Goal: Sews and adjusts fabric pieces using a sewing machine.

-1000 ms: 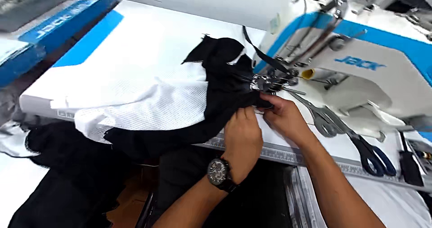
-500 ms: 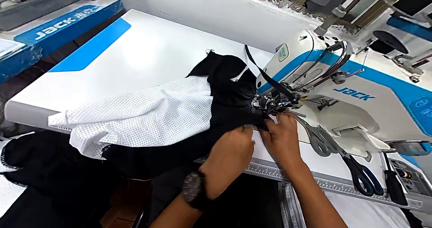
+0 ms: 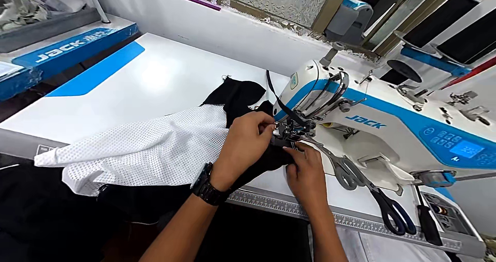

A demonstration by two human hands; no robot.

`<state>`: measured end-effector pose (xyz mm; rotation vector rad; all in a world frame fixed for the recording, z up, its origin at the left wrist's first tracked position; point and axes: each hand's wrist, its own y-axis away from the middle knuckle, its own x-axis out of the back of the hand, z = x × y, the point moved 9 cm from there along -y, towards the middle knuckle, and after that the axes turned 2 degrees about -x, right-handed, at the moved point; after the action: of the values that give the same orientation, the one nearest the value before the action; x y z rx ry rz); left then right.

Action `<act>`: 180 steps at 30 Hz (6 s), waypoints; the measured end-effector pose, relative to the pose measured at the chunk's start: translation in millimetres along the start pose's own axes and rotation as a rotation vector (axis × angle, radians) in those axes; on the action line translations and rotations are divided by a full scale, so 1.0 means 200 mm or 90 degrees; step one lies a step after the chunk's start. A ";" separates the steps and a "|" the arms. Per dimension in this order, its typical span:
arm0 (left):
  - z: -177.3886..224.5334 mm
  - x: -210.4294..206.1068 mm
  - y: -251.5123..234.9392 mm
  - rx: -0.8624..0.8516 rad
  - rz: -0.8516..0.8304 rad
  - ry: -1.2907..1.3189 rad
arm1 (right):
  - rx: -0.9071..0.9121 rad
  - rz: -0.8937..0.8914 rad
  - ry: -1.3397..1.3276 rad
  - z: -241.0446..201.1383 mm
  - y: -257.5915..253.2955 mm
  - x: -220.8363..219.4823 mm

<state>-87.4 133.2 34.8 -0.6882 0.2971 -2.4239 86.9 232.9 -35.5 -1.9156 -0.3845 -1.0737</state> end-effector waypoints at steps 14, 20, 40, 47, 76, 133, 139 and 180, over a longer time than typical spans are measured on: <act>-0.47 -0.28 -0.08 -0.131 -0.269 -0.465 | -0.082 0.027 -0.012 0.08 0.08 0.06; -0.68 0.32 -0.27 -0.199 -0.358 -0.421 | -0.096 0.116 0.033 0.05 0.19 0.14; 0.42 0.29 -0.19 -0.376 -0.112 0.809 | -0.095 0.169 0.044 0.04 0.20 0.16; 0.33 0.16 -0.06 -0.319 0.137 -0.256 | -0.128 0.204 -0.132 0.11 0.20 0.24; 0.46 0.03 -0.08 -0.516 -0.128 -0.072 | 0.064 0.118 -1.068 -0.15 -0.03 0.71; 0.51 -0.06 -0.27 -0.758 -0.131 -0.507 | -0.208 -0.310 -0.508 0.05 -0.31 -0.23; 0.53 -0.12 -0.21 -0.829 -0.103 -0.489 | -0.212 -0.217 -0.514 0.15 -0.25 -0.17; 0.48 0.08 -0.14 -0.755 -0.054 -0.416 | -0.255 -0.349 -0.296 0.28 -0.33 -0.17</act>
<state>-60.3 141.3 131.1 -1.9204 1.4503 -1.7340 56.4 321.1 -41.4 -2.5056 -1.0703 -1.0910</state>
